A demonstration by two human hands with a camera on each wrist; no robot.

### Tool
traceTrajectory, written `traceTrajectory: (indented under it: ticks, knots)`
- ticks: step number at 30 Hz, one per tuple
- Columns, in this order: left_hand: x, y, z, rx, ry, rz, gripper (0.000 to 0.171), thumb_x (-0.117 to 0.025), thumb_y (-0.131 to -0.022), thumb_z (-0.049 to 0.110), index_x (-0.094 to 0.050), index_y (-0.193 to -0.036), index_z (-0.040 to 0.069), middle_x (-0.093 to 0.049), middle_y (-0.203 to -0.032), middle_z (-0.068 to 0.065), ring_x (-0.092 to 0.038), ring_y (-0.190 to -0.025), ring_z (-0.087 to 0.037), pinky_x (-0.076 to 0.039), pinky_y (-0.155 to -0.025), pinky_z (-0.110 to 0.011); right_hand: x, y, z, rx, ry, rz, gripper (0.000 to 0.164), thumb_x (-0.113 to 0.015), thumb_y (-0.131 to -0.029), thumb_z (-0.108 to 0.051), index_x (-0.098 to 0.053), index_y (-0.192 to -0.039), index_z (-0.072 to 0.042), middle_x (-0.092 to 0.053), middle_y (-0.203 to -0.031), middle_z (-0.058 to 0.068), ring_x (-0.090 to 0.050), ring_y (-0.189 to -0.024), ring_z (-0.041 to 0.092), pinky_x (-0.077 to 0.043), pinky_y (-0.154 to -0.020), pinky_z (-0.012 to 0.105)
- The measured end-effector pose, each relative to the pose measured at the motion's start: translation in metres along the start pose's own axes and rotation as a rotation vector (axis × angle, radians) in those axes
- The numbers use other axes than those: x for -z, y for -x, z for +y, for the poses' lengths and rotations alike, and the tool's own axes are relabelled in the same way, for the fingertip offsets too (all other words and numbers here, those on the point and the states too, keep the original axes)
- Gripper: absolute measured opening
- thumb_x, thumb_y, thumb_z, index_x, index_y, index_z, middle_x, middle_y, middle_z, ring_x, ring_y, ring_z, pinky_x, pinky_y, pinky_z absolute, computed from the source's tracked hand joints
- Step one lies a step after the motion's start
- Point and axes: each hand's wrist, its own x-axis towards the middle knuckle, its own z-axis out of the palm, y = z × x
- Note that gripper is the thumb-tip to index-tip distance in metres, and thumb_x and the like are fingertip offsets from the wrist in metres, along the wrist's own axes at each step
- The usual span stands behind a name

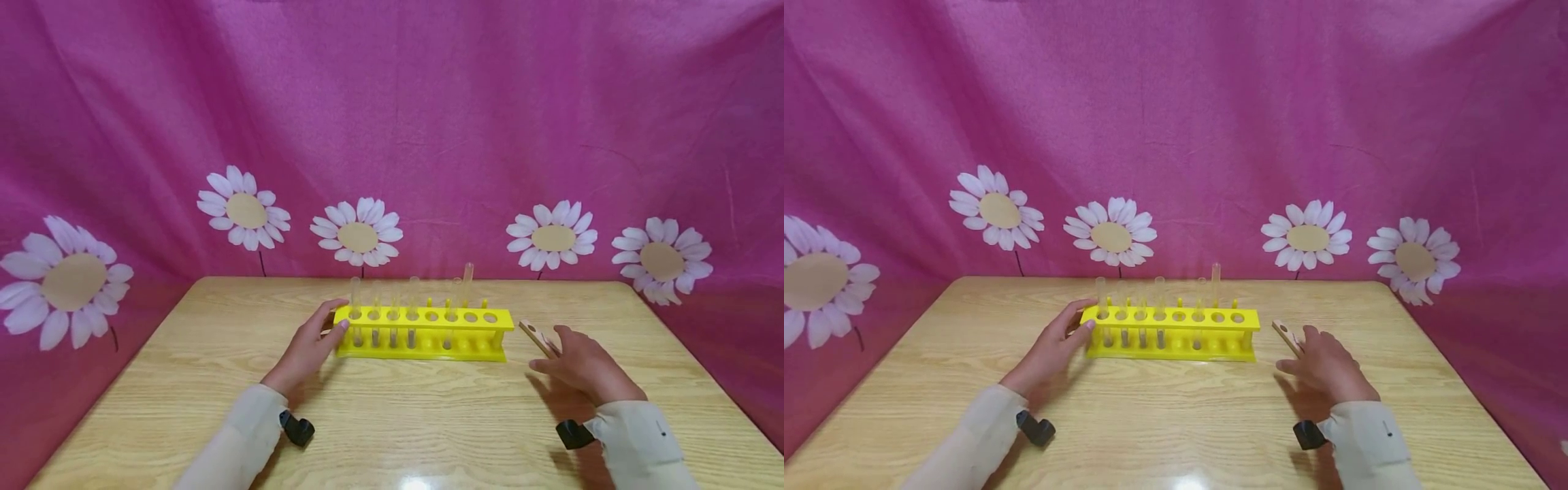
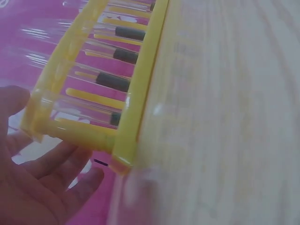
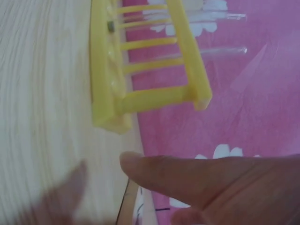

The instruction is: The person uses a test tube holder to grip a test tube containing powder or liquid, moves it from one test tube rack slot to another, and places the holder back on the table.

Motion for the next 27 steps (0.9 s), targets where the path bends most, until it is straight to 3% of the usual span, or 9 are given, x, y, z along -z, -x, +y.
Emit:
traceTrajectory:
  ticks: [11, 14, 18, 27]
  knots:
    - [-0.001, -0.003, -0.008, 0.054, 0.135, -0.011, 0.042, -0.049, -0.101, 0.037, -0.041, -0.142, 0.032, -0.039, -0.147, -0.002, -0.043, -0.129, -0.027, -0.036, -0.108, -0.046, -0.004, -0.007, 0.014, -0.002, 0.02, -0.034, 0.084, -0.072, -0.084, -0.042, -0.035, -0.133, 0.015, -0.051, -0.118, 0.036, -0.052, -0.098, 0.044, -0.044, -0.088, 0.06]
    - [-0.001, -0.004, -0.012, 0.058, 0.188, -0.023, 0.045, -0.049, -0.101, 0.038, -0.04, -0.144, 0.03, -0.038, -0.147, -0.004, -0.045, -0.127, -0.027, -0.038, -0.107, -0.047, -0.006, -0.007, 0.016, 0.004, 0.019, -0.014, 0.064, -0.073, -0.083, -0.036, -0.048, -0.117, 0.011, -0.057, -0.094, 0.022, -0.053, -0.083, 0.034, -0.048, -0.076, 0.048]
    - [-0.002, -0.005, -0.017, 0.056, 0.252, -0.032, 0.048, -0.049, -0.1, 0.04, -0.038, -0.146, 0.029, -0.037, -0.148, -0.006, -0.045, -0.127, -0.027, -0.037, -0.108, -0.048, -0.007, -0.007, 0.018, -0.016, 0.008, 0.027, 0.04, -0.074, -0.084, -0.03, -0.056, -0.097, 0.003, -0.053, -0.077, 0.01, -0.049, -0.072, 0.025, -0.042, -0.062, 0.036]
    - [-0.002, -0.005, -0.023, 0.017, 0.34, -0.038, 0.045, -0.048, -0.102, 0.037, -0.039, -0.145, 0.033, -0.034, -0.15, -0.003, -0.042, -0.131, -0.026, -0.033, -0.11, -0.046, -0.008, -0.01, 0.02, -0.032, 0.014, 0.063, 0.033, -0.071, -0.084, -0.023, -0.063, -0.098, 0.006, -0.058, -0.079, 0.009, -0.049, -0.073, 0.026, -0.041, -0.062, 0.036]
